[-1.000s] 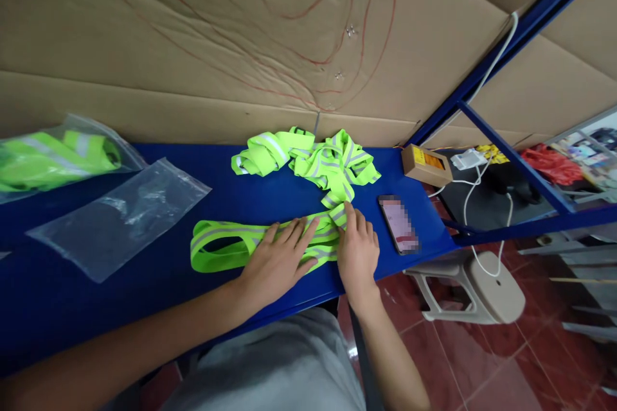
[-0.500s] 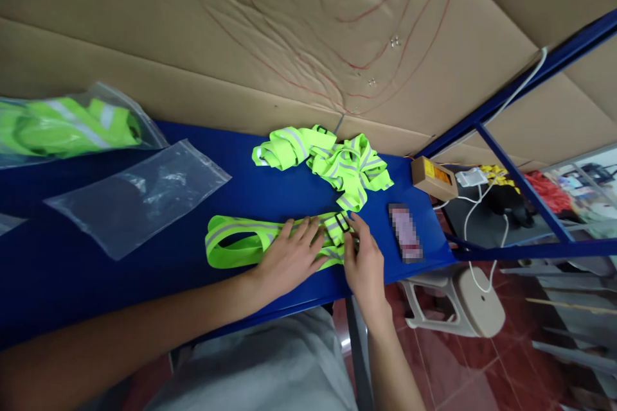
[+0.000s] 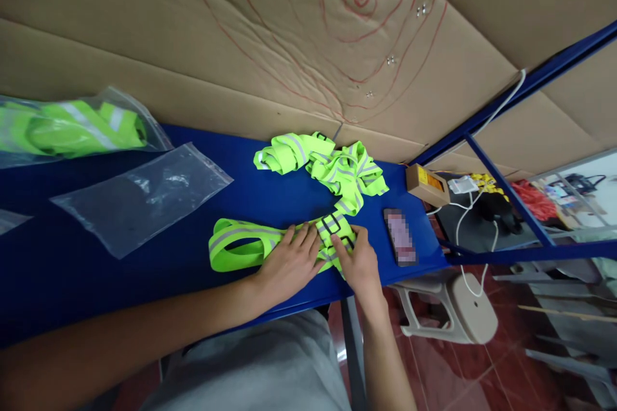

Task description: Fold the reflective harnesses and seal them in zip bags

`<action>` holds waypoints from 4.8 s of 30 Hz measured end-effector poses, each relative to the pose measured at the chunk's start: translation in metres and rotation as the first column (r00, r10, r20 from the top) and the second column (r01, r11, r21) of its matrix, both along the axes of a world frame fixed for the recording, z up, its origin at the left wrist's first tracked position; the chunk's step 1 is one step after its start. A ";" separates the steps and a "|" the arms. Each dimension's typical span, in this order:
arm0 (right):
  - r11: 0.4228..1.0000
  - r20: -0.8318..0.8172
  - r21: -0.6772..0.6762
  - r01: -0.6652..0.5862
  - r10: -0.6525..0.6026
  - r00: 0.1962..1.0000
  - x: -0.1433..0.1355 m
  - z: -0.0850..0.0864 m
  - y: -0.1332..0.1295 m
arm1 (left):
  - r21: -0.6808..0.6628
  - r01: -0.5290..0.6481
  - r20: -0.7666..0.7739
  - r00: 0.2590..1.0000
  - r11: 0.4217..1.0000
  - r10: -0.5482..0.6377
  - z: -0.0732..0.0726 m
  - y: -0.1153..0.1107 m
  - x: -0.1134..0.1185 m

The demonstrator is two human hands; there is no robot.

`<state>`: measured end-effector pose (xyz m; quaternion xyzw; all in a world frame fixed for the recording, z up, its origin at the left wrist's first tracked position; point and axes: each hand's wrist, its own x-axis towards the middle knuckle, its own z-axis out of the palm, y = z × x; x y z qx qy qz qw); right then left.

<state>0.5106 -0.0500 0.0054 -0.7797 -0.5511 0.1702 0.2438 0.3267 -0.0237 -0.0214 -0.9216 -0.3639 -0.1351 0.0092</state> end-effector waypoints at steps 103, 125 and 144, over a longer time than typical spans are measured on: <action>0.671 0.434 0.163 -0.723 0.609 0.664 -0.030 -0.013 0.048 | -0.524 0.237 0.720 0.636 0.818 0.276 0.006 0.069 -0.035; 0.638 0.371 0.200 -0.744 0.653 0.660 -0.047 -0.022 0.087 | -0.122 -0.562 0.035 0.821 0.818 0.569 0.039 0.103 -0.173; 0.532 0.523 0.109 -0.840 0.688 0.504 -0.049 0.003 0.082 | -0.157 0.004 0.112 0.994 0.988 0.014 0.019 0.051 -0.119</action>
